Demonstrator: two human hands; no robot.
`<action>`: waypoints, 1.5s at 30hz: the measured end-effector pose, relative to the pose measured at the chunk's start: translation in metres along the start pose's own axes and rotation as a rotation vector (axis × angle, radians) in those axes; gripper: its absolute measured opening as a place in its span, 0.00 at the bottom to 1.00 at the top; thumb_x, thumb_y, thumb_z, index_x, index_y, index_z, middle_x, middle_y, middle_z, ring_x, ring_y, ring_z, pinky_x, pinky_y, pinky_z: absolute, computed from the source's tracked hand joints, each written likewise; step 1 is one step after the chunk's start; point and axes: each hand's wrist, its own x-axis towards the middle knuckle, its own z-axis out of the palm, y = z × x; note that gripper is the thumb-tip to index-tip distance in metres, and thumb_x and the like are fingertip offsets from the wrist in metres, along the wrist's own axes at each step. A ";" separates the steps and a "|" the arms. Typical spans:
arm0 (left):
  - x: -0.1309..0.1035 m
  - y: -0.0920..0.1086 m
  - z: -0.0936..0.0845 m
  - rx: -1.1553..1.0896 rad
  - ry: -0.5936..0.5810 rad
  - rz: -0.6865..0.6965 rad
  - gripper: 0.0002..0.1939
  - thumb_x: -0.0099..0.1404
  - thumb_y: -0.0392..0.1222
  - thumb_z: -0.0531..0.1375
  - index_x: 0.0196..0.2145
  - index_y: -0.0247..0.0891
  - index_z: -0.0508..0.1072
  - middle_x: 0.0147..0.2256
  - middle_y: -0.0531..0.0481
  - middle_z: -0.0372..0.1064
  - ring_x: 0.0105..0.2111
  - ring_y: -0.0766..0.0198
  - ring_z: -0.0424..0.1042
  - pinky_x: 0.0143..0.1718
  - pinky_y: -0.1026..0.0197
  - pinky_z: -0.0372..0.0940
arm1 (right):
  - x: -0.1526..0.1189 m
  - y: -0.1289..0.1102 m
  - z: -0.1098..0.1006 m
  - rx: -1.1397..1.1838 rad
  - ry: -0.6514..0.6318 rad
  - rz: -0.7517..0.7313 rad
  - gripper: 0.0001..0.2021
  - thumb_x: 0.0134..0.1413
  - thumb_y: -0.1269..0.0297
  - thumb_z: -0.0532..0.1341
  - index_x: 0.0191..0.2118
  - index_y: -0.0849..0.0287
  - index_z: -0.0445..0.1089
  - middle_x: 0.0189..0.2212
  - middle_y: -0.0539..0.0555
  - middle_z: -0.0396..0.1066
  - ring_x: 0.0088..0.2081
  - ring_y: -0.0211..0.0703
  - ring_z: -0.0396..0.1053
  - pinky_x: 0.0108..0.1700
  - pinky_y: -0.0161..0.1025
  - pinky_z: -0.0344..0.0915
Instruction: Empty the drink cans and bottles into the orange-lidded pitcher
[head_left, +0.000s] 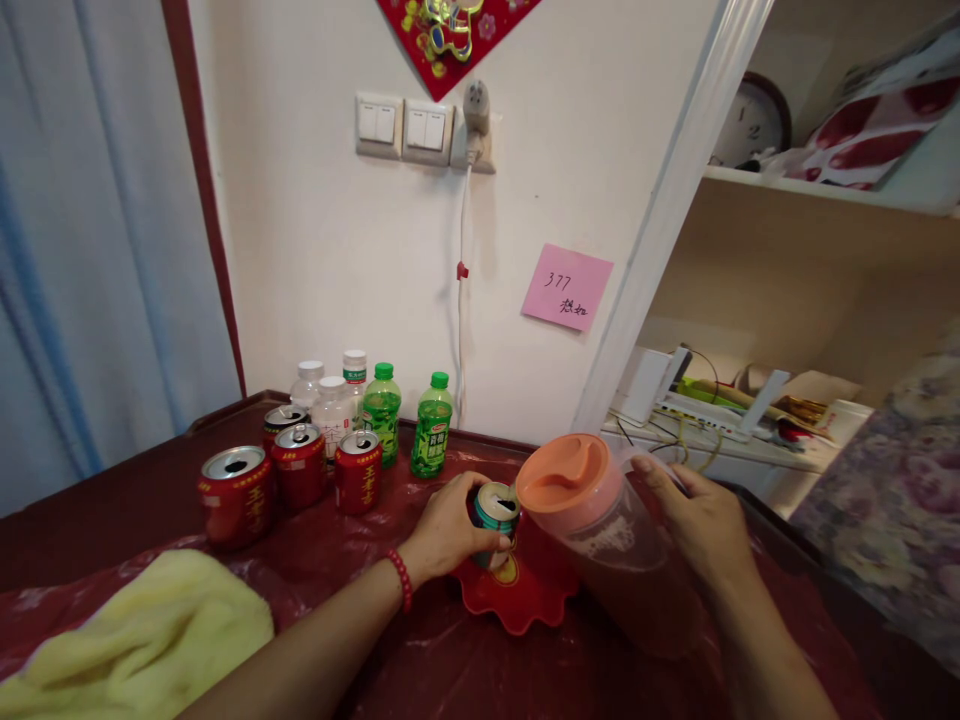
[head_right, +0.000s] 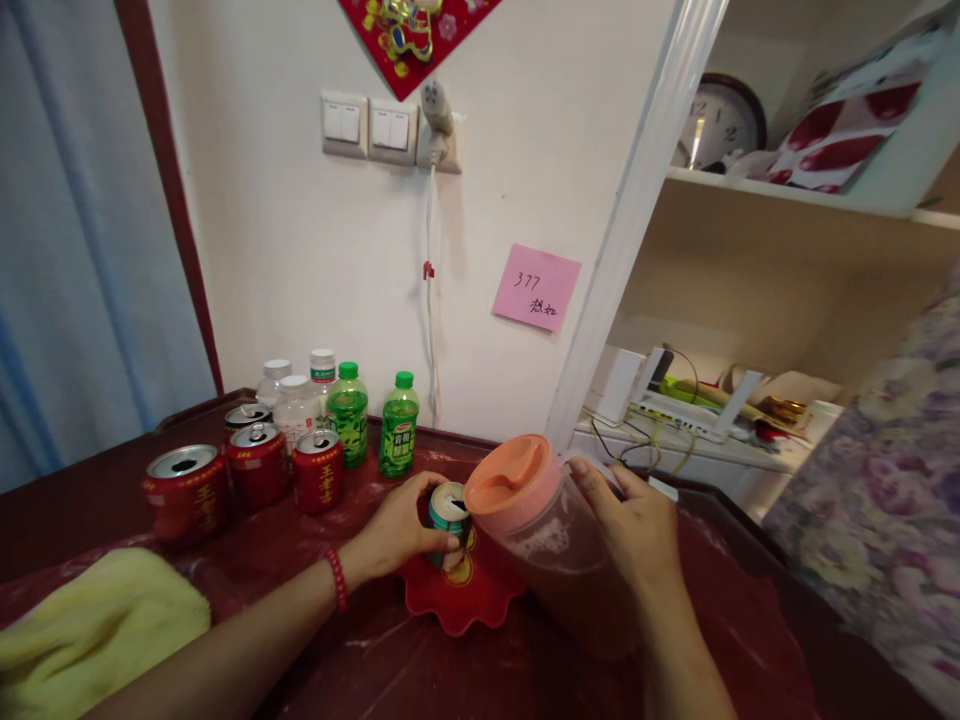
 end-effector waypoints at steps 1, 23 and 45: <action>0.000 0.000 0.000 -0.003 0.000 0.001 0.32 0.44 0.37 0.79 0.47 0.42 0.75 0.50 0.46 0.80 0.50 0.48 0.77 0.53 0.51 0.68 | 0.000 0.000 0.000 -0.001 0.002 -0.004 0.38 0.49 0.19 0.63 0.24 0.56 0.66 0.22 0.48 0.54 0.27 0.41 0.54 0.28 0.38 0.51; 0.001 -0.001 0.000 0.003 -0.005 -0.004 0.33 0.44 0.37 0.79 0.48 0.42 0.75 0.49 0.47 0.79 0.50 0.48 0.77 0.54 0.51 0.69 | 0.000 0.001 0.002 0.002 -0.008 -0.005 0.38 0.50 0.19 0.63 0.26 0.57 0.70 0.22 0.48 0.56 0.28 0.42 0.56 0.28 0.37 0.53; 0.001 0.001 -0.001 0.017 0.000 0.001 0.33 0.44 0.36 0.80 0.48 0.41 0.76 0.50 0.46 0.80 0.50 0.48 0.77 0.53 0.52 0.68 | 0.002 0.004 0.002 0.027 -0.026 0.011 0.37 0.51 0.21 0.64 0.26 0.56 0.68 0.21 0.47 0.55 0.26 0.41 0.54 0.26 0.37 0.52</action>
